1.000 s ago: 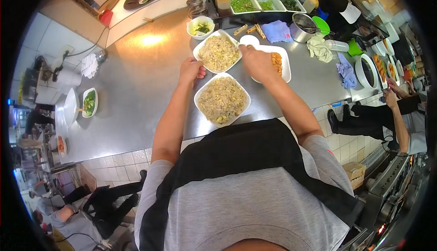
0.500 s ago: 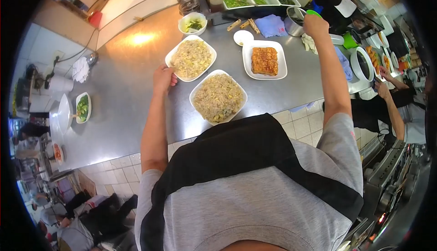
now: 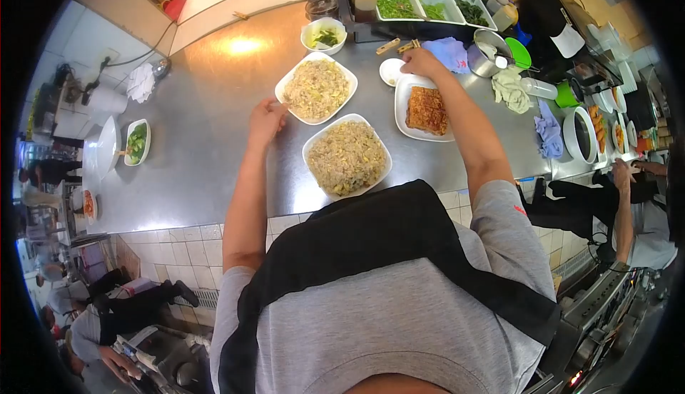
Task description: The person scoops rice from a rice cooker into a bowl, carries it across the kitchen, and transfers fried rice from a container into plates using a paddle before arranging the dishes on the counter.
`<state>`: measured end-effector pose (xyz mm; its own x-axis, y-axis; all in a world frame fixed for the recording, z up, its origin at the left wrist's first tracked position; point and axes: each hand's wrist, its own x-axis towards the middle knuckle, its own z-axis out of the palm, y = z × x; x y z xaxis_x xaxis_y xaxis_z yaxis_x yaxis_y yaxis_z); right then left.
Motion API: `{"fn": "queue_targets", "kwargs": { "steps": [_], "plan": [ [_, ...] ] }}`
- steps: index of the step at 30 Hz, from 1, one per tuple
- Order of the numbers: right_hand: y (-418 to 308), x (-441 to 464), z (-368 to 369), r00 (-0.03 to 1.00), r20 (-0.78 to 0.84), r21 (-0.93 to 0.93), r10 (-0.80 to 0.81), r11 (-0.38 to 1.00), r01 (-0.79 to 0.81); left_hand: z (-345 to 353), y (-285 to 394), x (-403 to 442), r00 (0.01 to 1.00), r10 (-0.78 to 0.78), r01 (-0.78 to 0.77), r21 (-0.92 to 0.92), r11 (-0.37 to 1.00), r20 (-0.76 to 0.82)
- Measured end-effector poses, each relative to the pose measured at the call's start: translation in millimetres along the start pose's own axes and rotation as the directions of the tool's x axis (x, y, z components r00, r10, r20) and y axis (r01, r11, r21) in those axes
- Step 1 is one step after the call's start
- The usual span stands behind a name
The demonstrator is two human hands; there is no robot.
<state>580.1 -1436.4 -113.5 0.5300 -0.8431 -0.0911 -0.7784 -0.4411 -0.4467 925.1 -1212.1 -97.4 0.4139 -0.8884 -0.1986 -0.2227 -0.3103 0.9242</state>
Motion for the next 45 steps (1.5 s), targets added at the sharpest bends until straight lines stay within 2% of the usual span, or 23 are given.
{"fn": "queue_targets", "kwargs": {
  "steps": [2,5,6,8,9,10,12,14,17,20,23,27,30,33,36,39,42,44,45],
  "plan": [
    [-15,2,-3,0.999,-0.002,0.096,0.051,0.994,-0.050,0,-2,5,0.949,0.250,-0.199,0.247,0.948,-0.193],
    [-80,-9,-28,0.993,-0.063,0.219,0.099,0.972,-0.083,10,39,-4,0.864,0.460,-0.403,0.264,0.876,-0.207],
    [-102,-12,-35,0.989,-0.095,0.257,0.113,0.963,-0.085,14,49,-2,0.864,0.480,-0.437,0.248,0.865,-0.151],
    [-136,-14,-37,0.973,-0.227,0.144,-0.045,0.986,0.079,25,64,9,0.859,0.511,-0.492,0.227,0.840,-0.030],
    [-151,-14,-36,0.949,-0.287,0.080,-0.127,0.984,0.156,31,71,14,0.852,0.522,-0.516,0.223,0.827,0.032],
    [-165,-13,-34,0.946,-0.290,0.040,-0.145,0.986,0.164,35,78,18,0.850,0.523,-0.518,0.278,0.809,0.065],
    [-182,-9,-25,0.906,-0.336,0.018,-0.258,0.960,0.280,38,91,24,0.849,0.513,-0.519,0.383,0.764,0.128],
    [-196,-10,-18,0.859,-0.398,0.004,-0.322,0.936,0.352,38,88,37,0.881,0.460,-0.468,0.361,0.807,0.113],
    [-210,-26,-14,0.690,-0.590,-0.083,-0.418,0.882,0.463,31,78,48,0.919,0.386,-0.386,0.352,0.852,0.073],
    [-206,-25,8,0.647,-0.487,-0.270,-0.587,0.805,0.528,25,76,48,0.953,0.297,-0.302,0.302,0.904,0.064],
    [-210,-26,23,0.626,-0.456,-0.414,-0.633,0.774,0.480,28,82,44,0.962,0.265,-0.272,0.185,0.944,0.061],
    [-214,-35,27,0.704,-0.360,-0.401,-0.612,0.783,0.476,26,83,41,0.971,0.238,-0.240,0.075,0.968,0.031],
    [-208,-35,35,0.739,-0.358,-0.301,-0.571,0.820,0.488,26,75,43,0.843,0.538,-0.501,0.326,0.802,-0.027],
    [-205,-37,39,0.829,-0.244,-0.224,-0.504,0.861,0.457,26,80,33,0.749,0.660,-0.575,0.449,0.684,-0.046],
    [-209,-43,41,0.717,-0.486,-0.203,-0.501,0.862,0.465,30,81,29,0.625,0.779,-0.702,0.404,0.586,-0.044],
    [-205,-51,35,0.695,-0.483,-0.201,-0.532,0.840,0.504,36,89,28,0.623,0.781,-0.711,0.378,0.593,-0.053],
    [-180,-63,11,0.647,-0.566,-0.186,-0.511,0.844,0.504,51,96,46,0.732,0.679,-0.630,0.327,0.704,-0.052],
    [-141,-80,-14,0.716,-0.596,-0.095,-0.363,0.918,0.386,67,103,56,0.790,0.610,-0.586,0.358,0.727,0.053],
    [-124,-94,-27,0.742,-0.624,-0.082,-0.245,0.965,0.249,75,109,62,0.814,0.572,-0.563,0.377,0.735,0.099]
  ]
}}
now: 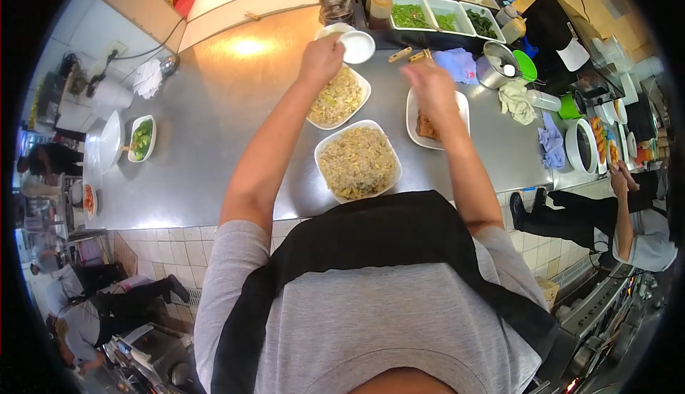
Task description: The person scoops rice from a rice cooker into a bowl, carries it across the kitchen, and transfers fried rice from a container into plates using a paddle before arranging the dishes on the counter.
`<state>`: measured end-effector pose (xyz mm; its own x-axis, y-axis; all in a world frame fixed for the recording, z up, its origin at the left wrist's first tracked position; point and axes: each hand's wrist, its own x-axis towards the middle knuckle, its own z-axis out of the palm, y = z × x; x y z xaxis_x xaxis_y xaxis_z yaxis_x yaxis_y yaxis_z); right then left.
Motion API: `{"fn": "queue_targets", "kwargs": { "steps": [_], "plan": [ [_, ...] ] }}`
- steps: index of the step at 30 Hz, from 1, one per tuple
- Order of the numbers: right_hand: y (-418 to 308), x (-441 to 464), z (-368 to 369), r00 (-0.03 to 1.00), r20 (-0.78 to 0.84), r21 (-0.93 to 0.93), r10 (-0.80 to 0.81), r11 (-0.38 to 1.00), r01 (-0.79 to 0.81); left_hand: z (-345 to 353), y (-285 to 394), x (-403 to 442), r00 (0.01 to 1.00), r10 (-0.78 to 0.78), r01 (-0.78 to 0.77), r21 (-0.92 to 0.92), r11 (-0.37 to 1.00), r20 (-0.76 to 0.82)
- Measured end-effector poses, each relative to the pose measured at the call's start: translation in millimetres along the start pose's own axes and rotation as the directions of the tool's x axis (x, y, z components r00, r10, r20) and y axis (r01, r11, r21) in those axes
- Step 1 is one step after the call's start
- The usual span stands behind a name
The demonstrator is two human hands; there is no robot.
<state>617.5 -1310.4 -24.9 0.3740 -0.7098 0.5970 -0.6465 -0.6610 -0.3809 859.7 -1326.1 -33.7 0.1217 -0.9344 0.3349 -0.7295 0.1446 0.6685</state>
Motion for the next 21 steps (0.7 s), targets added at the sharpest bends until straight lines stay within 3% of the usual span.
{"fn": "queue_targets", "kwargs": {
  "steps": [1,3,4,5,6,7,9,11,14,17,21],
  "plan": [
    [11,-11,-23,0.993,-0.028,-0.077,0.116,0.990,-0.118,17,-5,7,0.997,0.069,-0.070,0.078,0.994,0.015],
    [48,-36,-51,0.939,0.004,-0.324,0.343,0.889,-0.323,44,-4,23,0.968,0.014,-0.049,0.135,0.990,0.251],
    [62,-49,-61,0.891,0.029,-0.374,0.452,0.832,-0.410,66,-8,32,0.932,0.008,-0.113,0.269,0.957,0.362],
    [70,-60,-70,0.821,0.071,-0.385,0.567,0.775,-0.502,76,-4,35,0.874,0.070,-0.296,0.413,0.861,0.480],
    [80,-74,-73,0.801,0.082,-0.336,0.593,0.773,-0.537,90,-1,34,0.931,0.039,-0.155,0.295,0.943,0.364],
    [81,-83,-77,0.756,0.138,-0.303,0.640,0.754,-0.583,99,-2,40,0.883,-0.064,-0.097,0.314,0.944,0.466],
    [107,-108,-63,0.728,0.254,-0.169,0.637,0.770,-0.615,110,1,42,0.881,-0.117,-0.070,0.371,0.926,0.458],
    [97,-111,-61,0.808,0.214,-0.132,0.548,0.836,-0.532,111,-1,42,0.893,-0.092,-0.084,0.364,0.928,0.440],
    [109,-118,-51,0.832,0.205,-0.163,0.516,0.856,-0.491,105,5,40,0.931,-0.029,-0.155,0.466,0.871,0.364],
    [105,-112,-53,0.806,0.212,-0.137,0.552,0.834,-0.535,83,29,38,0.939,-0.066,-0.126,0.517,0.847,0.337],
    [127,-113,-55,0.780,0.160,-0.189,0.605,0.795,-0.577,72,36,39,0.958,0.016,-0.144,0.429,0.892,0.288]
  ]
}}
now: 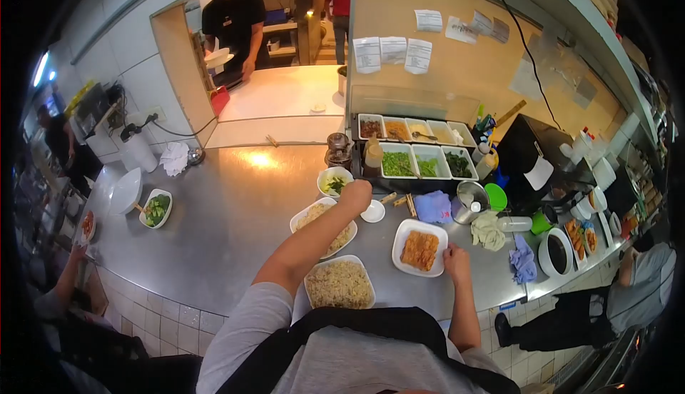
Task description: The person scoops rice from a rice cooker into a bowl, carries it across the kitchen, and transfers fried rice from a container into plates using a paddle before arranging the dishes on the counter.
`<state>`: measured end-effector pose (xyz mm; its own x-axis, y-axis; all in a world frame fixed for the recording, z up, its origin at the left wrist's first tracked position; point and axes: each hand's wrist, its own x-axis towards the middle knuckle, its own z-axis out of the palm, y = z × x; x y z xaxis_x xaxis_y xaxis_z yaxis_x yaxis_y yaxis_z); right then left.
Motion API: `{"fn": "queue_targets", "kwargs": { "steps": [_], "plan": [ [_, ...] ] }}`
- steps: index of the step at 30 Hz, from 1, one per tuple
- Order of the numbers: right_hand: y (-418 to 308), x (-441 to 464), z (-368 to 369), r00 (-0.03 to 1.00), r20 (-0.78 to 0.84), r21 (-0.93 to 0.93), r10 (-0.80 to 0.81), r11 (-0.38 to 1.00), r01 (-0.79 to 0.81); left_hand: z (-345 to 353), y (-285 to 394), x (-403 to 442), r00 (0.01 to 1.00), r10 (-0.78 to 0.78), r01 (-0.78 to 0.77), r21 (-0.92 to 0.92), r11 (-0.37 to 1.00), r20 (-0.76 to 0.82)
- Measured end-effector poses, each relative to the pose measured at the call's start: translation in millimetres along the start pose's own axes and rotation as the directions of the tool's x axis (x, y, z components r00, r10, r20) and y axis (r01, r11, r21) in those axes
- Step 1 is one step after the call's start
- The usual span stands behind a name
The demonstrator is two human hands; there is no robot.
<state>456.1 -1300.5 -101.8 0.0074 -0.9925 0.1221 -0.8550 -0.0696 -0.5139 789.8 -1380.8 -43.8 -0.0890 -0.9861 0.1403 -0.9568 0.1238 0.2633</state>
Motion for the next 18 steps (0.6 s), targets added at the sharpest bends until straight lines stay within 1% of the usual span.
{"fn": "queue_targets", "kwargs": {
  "steps": [2,4,5,6,8,9,10,12,13,15,16,18],
  "plan": [
    [24,7,-4,0.999,-0.038,0.032,0.012,0.999,-0.011,-14,11,-9,0.998,0.063,-0.063,-0.123,0.990,-0.010],
    [49,9,-25,0.992,-0.124,-0.062,0.013,0.998,-0.021,-17,28,-19,0.992,0.122,-0.105,-0.293,0.950,0.042],
    [54,9,-42,0.979,-0.193,-0.124,0.061,0.989,-0.086,-16,37,-23,0.987,0.151,-0.118,-0.375,0.919,0.061],
    [59,7,-58,0.960,-0.263,-0.180,0.101,0.972,-0.151,-12,48,-27,0.966,0.254,-0.210,-0.447,0.869,0.041],
    [87,3,-74,0.894,-0.447,-0.311,0.033,0.931,-0.190,-2,77,-38,0.920,0.382,-0.258,-0.599,0.758,0.085],
    [95,0,-80,0.849,-0.528,-0.374,-0.016,0.902,-0.216,-7,94,-46,0.882,0.453,-0.269,-0.649,0.711,0.131],
    [101,-6,-79,0.860,-0.510,-0.395,0.037,0.878,-0.272,-11,112,-54,0.835,0.524,-0.274,-0.698,0.661,0.168],
    [113,-18,-70,0.868,-0.476,-0.439,0.144,0.816,-0.376,-3,141,-67,0.779,0.598,-0.278,-0.753,0.597,0.187],
    [124,-22,-64,0.891,-0.437,-0.427,0.121,0.844,-0.324,3,153,-73,0.748,0.634,-0.277,-0.778,0.564,0.194],
    [138,-24,-60,0.930,-0.363,-0.397,0.062,0.892,-0.214,17,173,-78,0.676,0.675,-0.245,-0.774,0.585,0.296],
    [145,-22,-61,0.962,-0.227,-0.271,0.150,0.939,-0.211,22,180,-78,0.637,0.689,-0.230,-0.768,0.598,0.346],
    [136,-20,-77,0.953,-0.234,-0.275,0.191,0.928,-0.253,25,191,-82,0.611,0.651,-0.066,-0.791,0.609,0.450]
  ]
}}
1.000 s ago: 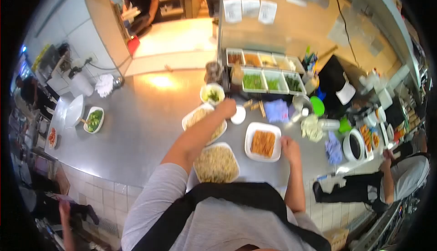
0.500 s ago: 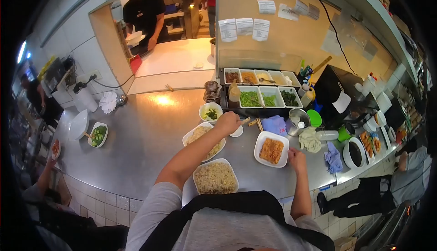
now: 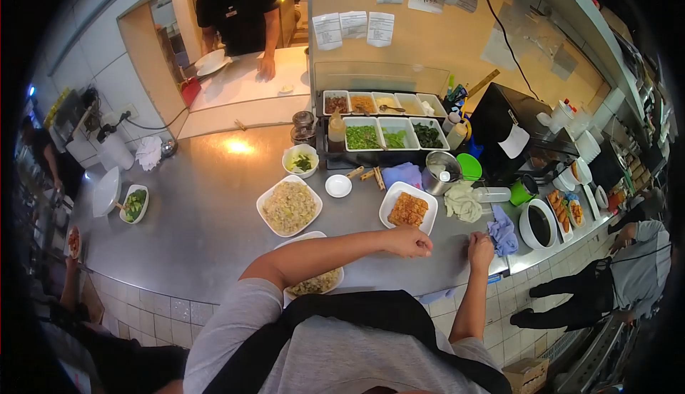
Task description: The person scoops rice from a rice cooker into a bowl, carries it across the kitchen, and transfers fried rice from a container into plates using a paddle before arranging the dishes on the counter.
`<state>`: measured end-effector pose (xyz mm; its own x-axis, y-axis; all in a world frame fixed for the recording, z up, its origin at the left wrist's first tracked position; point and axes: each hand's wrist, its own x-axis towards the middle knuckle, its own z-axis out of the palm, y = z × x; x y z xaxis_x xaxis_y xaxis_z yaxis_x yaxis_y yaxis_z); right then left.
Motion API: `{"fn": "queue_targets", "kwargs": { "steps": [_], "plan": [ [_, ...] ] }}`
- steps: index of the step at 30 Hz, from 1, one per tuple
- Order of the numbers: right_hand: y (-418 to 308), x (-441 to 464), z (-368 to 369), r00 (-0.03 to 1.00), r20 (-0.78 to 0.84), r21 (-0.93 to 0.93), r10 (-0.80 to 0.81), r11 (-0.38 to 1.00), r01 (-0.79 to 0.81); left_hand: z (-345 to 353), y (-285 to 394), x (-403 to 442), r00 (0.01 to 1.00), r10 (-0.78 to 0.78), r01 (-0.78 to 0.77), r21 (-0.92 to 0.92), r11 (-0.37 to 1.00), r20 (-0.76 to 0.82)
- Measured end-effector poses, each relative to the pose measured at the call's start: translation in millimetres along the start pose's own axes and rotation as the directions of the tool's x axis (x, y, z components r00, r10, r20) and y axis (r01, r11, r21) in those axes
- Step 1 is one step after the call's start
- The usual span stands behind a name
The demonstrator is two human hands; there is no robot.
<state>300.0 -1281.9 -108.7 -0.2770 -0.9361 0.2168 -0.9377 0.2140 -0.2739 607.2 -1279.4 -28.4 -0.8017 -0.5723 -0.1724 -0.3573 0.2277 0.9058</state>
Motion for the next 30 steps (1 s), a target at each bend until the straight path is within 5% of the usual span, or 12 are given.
{"fn": "queue_targets", "kwargs": {
  "steps": [1,4,10,13,15,17,19,20,23,25,28,30],
  "plan": [
    [1,2,-6,1.000,0.004,-0.008,0.022,1.000,-0.022,5,3,3,0.998,-0.050,0.052,-0.066,0.996,0.030],
    [20,18,-3,0.933,-0.349,-0.049,-0.086,0.996,0.074,14,13,11,0.996,-0.052,0.057,-0.081,0.995,0.068],
    [9,14,19,0.979,-0.182,-0.236,-0.094,0.970,0.050,31,29,10,0.993,0.001,0.013,-0.119,0.993,0.117],
    [-19,2,-10,0.992,0.127,0.176,0.014,0.984,-0.037,39,24,2,0.999,-0.017,0.026,-0.298,0.954,0.030],
    [-57,-33,-27,0.996,-0.070,0.554,-0.060,0.828,0.089,41,16,0,0.992,-0.118,0.058,-0.663,0.747,-0.046],
    [-110,-77,-43,0.925,-0.328,0.669,-0.191,0.644,0.371,50,12,-2,0.985,-0.156,0.013,-0.868,0.497,-0.074],
    [-132,-100,-53,0.787,-0.405,0.369,-0.465,0.705,0.606,61,12,-2,0.989,-0.113,-0.061,-0.956,0.288,-0.097],
    [-136,-105,-56,0.694,-0.404,0.198,-0.596,0.684,0.702,61,17,-7,0.989,-0.104,-0.069,-0.950,0.306,-0.106],
    [-100,-78,-54,0.772,-0.454,0.188,-0.445,0.799,0.572,59,46,-47,0.989,-0.024,-0.122,-0.913,0.389,-0.143],
    [-59,-57,-40,0.886,-0.340,0.017,-0.315,0.940,0.341,34,60,-89,0.982,0.107,-0.189,-0.843,0.504,-0.157],
    [-10,-56,-20,0.969,-0.219,0.043,-0.115,0.991,0.127,17,64,-152,0.925,0.074,-0.283,-0.547,0.788,-0.373],
    [11,-75,17,0.977,-0.163,-0.121,-0.137,0.986,0.118,14,47,-189,0.783,-0.049,-0.307,-0.454,0.836,-0.621]
  ]
}}
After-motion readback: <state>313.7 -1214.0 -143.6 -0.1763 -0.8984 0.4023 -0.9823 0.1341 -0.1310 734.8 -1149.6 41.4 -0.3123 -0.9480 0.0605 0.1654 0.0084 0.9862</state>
